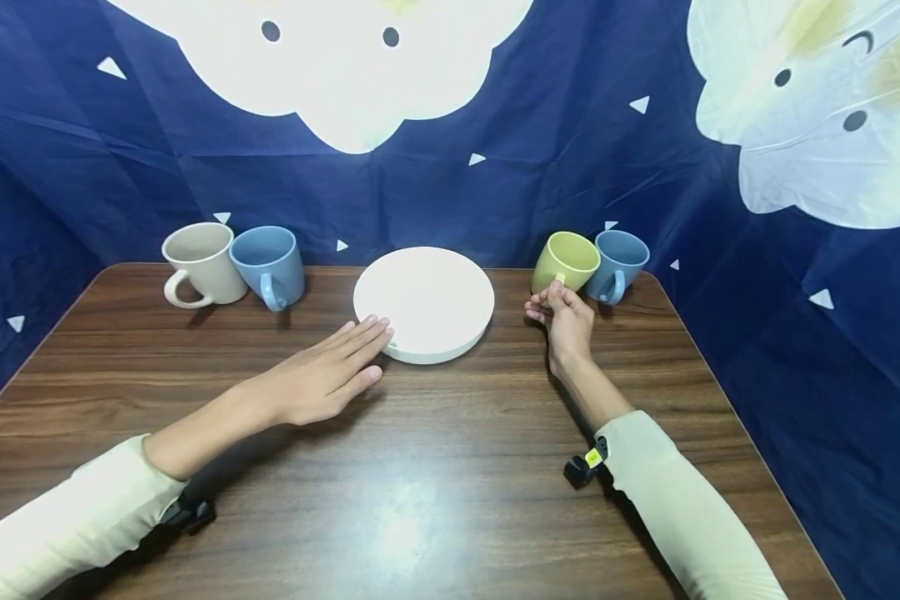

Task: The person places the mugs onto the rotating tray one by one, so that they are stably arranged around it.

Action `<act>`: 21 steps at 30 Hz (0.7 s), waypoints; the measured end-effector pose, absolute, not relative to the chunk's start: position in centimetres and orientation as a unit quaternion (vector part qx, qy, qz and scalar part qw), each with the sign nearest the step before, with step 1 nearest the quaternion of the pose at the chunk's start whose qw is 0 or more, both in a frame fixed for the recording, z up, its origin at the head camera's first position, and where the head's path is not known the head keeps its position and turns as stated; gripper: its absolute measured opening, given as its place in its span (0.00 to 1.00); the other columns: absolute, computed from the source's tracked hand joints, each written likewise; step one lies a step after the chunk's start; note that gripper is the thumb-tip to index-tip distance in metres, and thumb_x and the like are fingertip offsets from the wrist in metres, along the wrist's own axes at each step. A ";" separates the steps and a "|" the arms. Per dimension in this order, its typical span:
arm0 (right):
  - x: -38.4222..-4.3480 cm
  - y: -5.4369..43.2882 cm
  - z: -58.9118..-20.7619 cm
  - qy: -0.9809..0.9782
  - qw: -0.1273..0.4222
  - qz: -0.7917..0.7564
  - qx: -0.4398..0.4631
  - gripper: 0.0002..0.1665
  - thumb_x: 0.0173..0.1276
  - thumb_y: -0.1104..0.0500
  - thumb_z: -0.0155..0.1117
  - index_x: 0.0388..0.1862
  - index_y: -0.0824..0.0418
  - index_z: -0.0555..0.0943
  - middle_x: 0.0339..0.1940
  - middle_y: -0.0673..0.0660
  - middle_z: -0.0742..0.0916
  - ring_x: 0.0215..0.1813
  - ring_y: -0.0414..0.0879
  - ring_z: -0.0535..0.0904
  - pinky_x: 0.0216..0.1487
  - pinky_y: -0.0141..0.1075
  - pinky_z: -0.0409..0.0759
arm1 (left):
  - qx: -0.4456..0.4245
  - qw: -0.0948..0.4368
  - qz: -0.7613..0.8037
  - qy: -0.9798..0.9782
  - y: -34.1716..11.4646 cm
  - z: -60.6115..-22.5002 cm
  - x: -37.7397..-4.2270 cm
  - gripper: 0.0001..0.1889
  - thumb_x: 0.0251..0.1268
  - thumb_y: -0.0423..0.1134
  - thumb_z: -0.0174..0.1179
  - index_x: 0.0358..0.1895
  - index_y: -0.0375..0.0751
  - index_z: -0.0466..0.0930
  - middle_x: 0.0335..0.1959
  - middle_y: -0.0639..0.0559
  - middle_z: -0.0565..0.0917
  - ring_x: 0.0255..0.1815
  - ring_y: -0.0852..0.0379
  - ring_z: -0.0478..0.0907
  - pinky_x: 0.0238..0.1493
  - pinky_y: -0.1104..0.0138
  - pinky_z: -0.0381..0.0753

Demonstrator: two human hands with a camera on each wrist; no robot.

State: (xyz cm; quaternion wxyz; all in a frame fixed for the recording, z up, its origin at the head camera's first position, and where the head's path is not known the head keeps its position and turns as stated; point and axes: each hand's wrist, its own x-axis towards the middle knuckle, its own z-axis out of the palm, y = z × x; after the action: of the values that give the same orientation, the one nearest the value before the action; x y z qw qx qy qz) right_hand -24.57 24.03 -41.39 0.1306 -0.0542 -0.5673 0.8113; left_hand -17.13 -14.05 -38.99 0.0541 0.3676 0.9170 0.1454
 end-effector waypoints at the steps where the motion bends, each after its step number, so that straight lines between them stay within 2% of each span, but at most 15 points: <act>1: -24.5 24.1 -41.4 -0.568 0.129 0.811 -0.052 0.24 0.94 0.55 0.53 0.33 0.59 0.83 0.29 0.51 0.90 0.35 0.44 0.91 0.45 0.33 0.93 | 0.367 0.056 0.145 0.917 -14.0 -39.0 -17.1 0.36 0.98 0.56 0.37 0.93 0.37 0.50 0.96 0.41 0.49 0.99 0.43 0.43 0.99 0.45 0.44; 16: -22.9 25.4 -41.4 -0.603 0.066 0.795 0.007 0.22 0.94 0.55 0.50 0.36 0.59 0.82 0.33 0.51 0.90 0.39 0.43 0.93 0.48 0.35 0.94 | 0.372 0.055 0.141 0.916 -13.9 -38.6 -17.1 0.36 0.97 0.56 0.38 0.93 0.37 0.51 0.96 0.41 0.49 0.99 0.43 0.43 0.99 0.45 0.45; 21: -22.5 25.6 -40.9 -0.618 0.039 0.785 0.030 0.21 0.93 0.52 0.52 0.38 0.60 0.82 0.35 0.51 0.89 0.41 0.43 0.94 0.50 0.35 0.95 | 0.367 0.057 0.141 0.918 -13.9 -38.7 -17.0 0.36 0.97 0.56 0.38 0.93 0.37 0.50 0.96 0.40 0.49 0.99 0.43 0.43 0.98 0.45 0.45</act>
State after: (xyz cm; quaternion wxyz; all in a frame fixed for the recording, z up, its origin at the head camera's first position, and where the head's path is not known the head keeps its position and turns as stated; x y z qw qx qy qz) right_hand -22.54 25.58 -40.94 0.0392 0.0299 -0.6178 0.7848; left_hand -17.02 -13.93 -38.66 0.0567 0.3675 0.9176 0.1408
